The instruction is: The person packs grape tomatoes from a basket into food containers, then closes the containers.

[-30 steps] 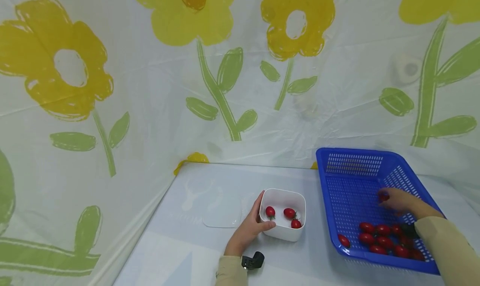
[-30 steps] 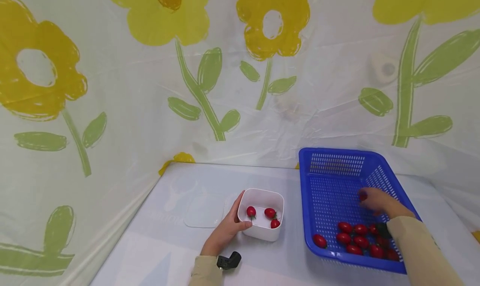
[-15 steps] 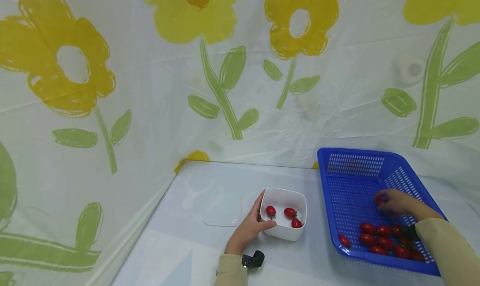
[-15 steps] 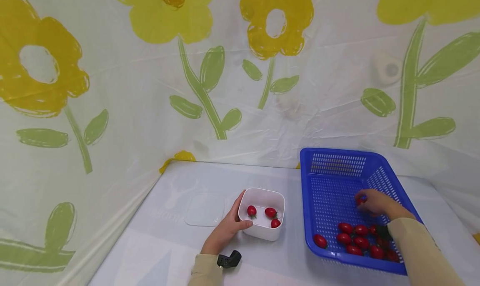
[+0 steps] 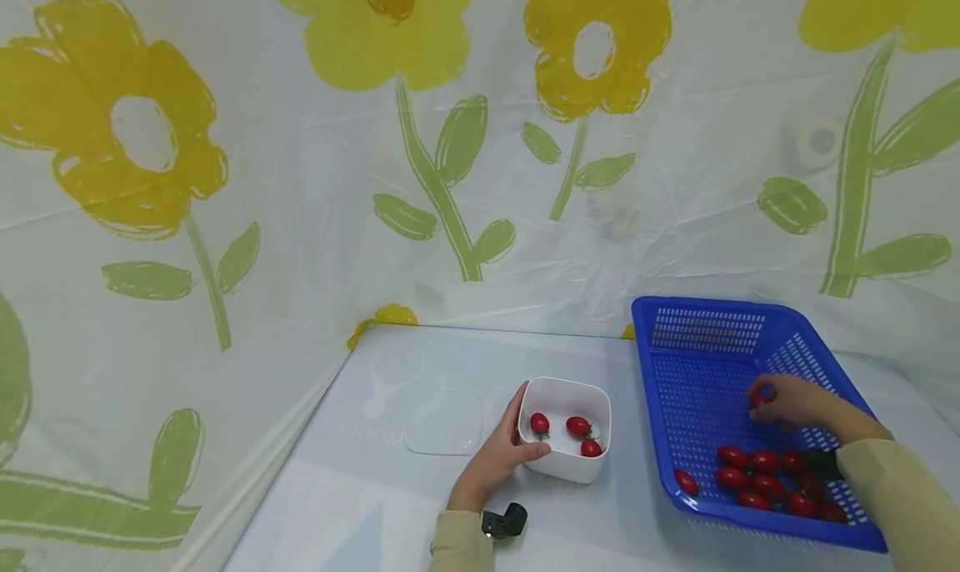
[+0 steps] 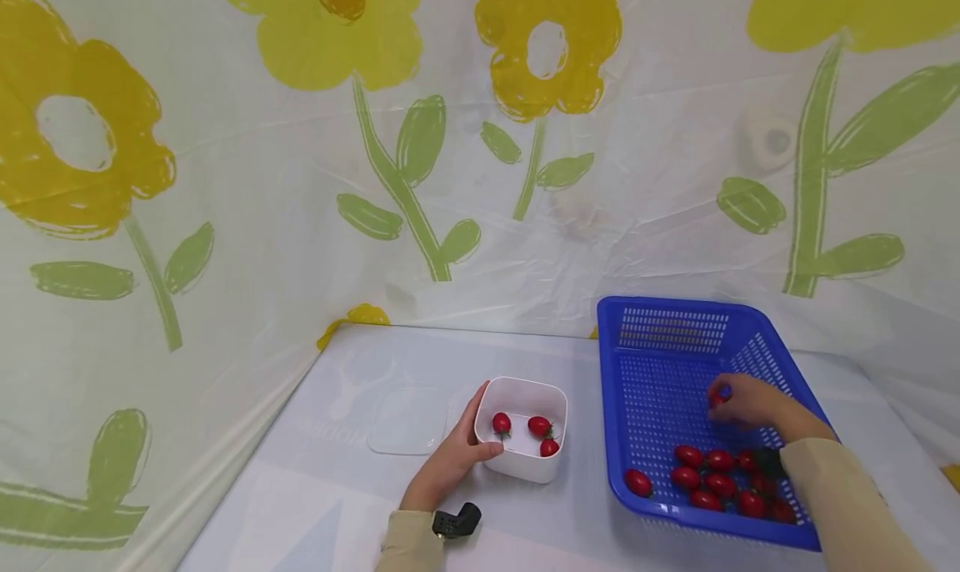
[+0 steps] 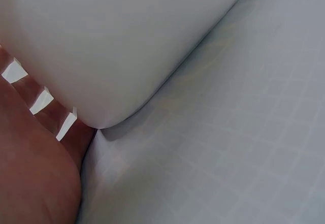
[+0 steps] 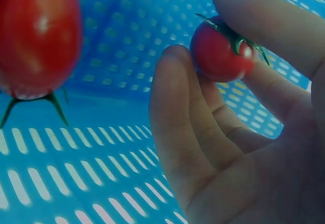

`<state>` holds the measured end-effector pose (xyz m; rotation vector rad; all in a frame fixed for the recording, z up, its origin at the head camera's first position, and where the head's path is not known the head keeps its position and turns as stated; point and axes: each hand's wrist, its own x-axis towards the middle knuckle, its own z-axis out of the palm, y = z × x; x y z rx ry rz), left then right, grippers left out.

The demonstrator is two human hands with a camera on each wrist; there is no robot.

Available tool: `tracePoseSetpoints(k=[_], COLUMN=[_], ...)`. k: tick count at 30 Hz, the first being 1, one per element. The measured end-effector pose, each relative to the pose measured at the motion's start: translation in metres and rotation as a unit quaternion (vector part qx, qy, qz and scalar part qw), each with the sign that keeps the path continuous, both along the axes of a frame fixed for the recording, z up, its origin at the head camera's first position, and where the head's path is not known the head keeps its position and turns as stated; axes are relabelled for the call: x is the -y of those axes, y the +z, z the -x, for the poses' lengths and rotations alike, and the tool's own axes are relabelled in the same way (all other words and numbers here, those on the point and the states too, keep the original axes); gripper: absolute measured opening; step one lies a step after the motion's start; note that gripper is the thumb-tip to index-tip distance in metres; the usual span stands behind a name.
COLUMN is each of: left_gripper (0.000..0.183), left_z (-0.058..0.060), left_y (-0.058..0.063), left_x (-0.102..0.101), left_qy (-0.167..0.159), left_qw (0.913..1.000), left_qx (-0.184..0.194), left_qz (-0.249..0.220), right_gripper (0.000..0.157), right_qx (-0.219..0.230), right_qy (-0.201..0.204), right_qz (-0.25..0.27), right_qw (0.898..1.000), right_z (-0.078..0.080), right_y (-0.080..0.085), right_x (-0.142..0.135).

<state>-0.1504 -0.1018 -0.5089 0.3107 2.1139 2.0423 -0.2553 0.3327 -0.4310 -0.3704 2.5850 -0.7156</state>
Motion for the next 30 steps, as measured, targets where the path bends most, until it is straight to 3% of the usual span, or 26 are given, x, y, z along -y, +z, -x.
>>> tracePoseSetpoints(k=[15, 30], left_gripper=[0.081, 0.081], left_z=[0.000, 0.000], left_y=[0.002, 0.000], left_x=[0.002, -0.001], left_qy=[0.000, 0.001], left_qw=[1.0000, 1.0000], left_qx=[0.000, 0.003], left_qz=[0.000, 0.002], right_gripper=[0.060, 0.053], right_qx=[-0.037, -0.125], right_qy=[-0.008, 0.001], right_qz=[0.024, 0.042], right_qw=[0.999, 0.991], right_z=[-0.013, -0.040], right_y=[0.020, 0.047], right_x=[0.011, 0.034])
